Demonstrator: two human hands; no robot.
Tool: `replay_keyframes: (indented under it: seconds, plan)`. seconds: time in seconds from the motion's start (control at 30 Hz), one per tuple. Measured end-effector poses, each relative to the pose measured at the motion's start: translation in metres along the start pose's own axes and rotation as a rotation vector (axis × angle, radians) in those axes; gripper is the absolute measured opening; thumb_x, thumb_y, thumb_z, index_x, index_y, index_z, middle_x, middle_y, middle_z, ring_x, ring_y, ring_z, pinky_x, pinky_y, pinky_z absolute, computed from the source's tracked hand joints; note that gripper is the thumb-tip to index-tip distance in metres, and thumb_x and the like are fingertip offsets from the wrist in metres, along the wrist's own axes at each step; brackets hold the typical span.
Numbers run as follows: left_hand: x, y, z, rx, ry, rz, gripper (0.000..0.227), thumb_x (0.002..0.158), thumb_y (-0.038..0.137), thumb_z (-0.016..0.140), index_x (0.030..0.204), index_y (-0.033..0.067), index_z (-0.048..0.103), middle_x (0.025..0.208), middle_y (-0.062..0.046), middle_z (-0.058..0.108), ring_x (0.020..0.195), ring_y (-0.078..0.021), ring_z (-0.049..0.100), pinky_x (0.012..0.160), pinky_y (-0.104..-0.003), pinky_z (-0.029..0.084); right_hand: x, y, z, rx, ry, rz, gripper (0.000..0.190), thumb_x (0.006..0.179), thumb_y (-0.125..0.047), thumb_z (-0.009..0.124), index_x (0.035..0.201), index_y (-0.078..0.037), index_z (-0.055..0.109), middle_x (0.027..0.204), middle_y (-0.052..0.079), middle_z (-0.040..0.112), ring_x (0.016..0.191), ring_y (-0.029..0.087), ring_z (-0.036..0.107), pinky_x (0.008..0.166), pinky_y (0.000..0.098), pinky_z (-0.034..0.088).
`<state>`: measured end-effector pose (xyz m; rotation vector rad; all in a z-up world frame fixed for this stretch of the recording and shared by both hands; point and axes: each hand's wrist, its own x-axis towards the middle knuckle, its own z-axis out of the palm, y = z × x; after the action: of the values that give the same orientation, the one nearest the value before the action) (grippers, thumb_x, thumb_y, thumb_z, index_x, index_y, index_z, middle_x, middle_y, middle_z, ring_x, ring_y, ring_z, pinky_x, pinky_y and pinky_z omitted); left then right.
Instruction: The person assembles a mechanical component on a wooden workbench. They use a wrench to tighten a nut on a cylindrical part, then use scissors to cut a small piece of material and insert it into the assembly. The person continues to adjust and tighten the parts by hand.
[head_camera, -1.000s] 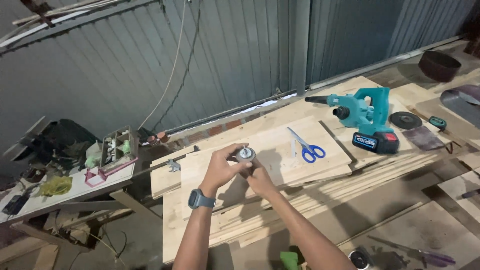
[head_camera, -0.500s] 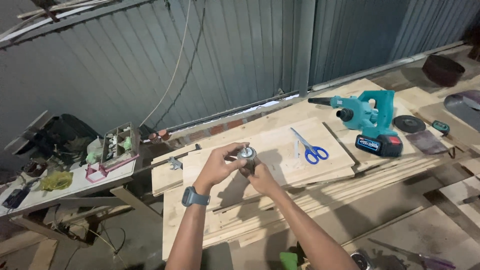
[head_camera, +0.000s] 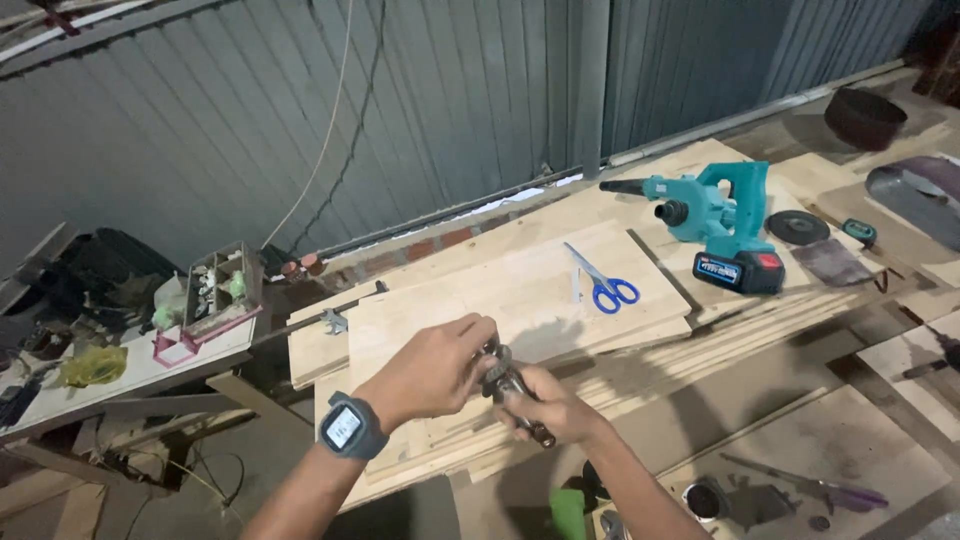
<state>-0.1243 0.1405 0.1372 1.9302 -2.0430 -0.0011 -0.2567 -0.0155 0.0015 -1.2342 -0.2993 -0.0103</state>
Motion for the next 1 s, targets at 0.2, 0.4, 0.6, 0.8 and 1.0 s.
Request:
replay_keyframes:
  seconds: [0.2,0.4,0.6,0.8,1.0]
  plan:
    - [-0.003,0.019,-0.001,-0.03,-0.044,-0.048,0.018,0.103,0.028,0.05,0.097,0.0105,0.048,0.073,-0.01,0.059,0.057,-0.0337,0.058,0.051,-0.045,0.04,-0.021,0.006,0.023,-0.357,0.169,-0.094,0.035,0.101,-0.043,0.059,0.099,-0.009,0.05,0.071,-0.002,0.046,0.06,0.01,0.048,0.054,0.0265,0.046]
    - [0.008,0.029,-0.017,-0.109,0.013,-0.25,0.032,0.096,0.041,0.061,0.08,0.013,0.059,0.066,-0.003,0.065,0.054,-0.0192,0.054,0.055,-0.036,0.044,-0.029,0.019,0.024,-0.6,0.307,-0.009,0.054,0.094,-0.062,0.051,0.114,-0.013,0.054,0.076,-0.002,0.048,0.066,0.012,0.047,0.062,0.0304,0.042]
    - [-0.005,-0.04,0.0,-0.086,0.215,-0.491,0.022,0.09,0.034,0.071,0.09,0.0118,0.074,0.084,-0.004,0.079,0.074,-0.0227,0.071,0.069,-0.039,0.051,-0.031,0.035,0.025,-0.106,0.179,-0.207,0.03,0.105,-0.031,0.055,0.108,-0.001,0.052,0.085,0.009,0.058,0.067,0.018,0.06,0.058,0.0297,0.055]
    - [-0.025,-0.129,0.114,0.304,0.106,-0.475,0.019,0.095,0.017,0.058,0.106,0.0059,0.068,0.101,-0.016,0.069,0.097,-0.0375,0.064,0.068,-0.051,0.057,-0.036,0.041,0.026,0.12,0.121,-0.232,0.048,0.098,-0.04,0.065,0.119,0.002,0.054,0.088,0.011,0.06,0.069,0.019,0.059,0.065,0.0342,0.051]
    - [-0.024,-0.113,0.132,0.204,0.465,-0.394,0.021,0.09,0.022,0.061,0.098,0.0081,0.074,0.091,-0.012,0.068,0.082,-0.0379,0.062,0.057,-0.053,0.052,-0.034,0.065,0.019,-0.585,0.518,-0.376,0.039,0.097,-0.021,0.064,0.127,0.004,0.059,0.113,0.016,0.069,0.105,0.027,0.07,0.096,0.0344,0.057]
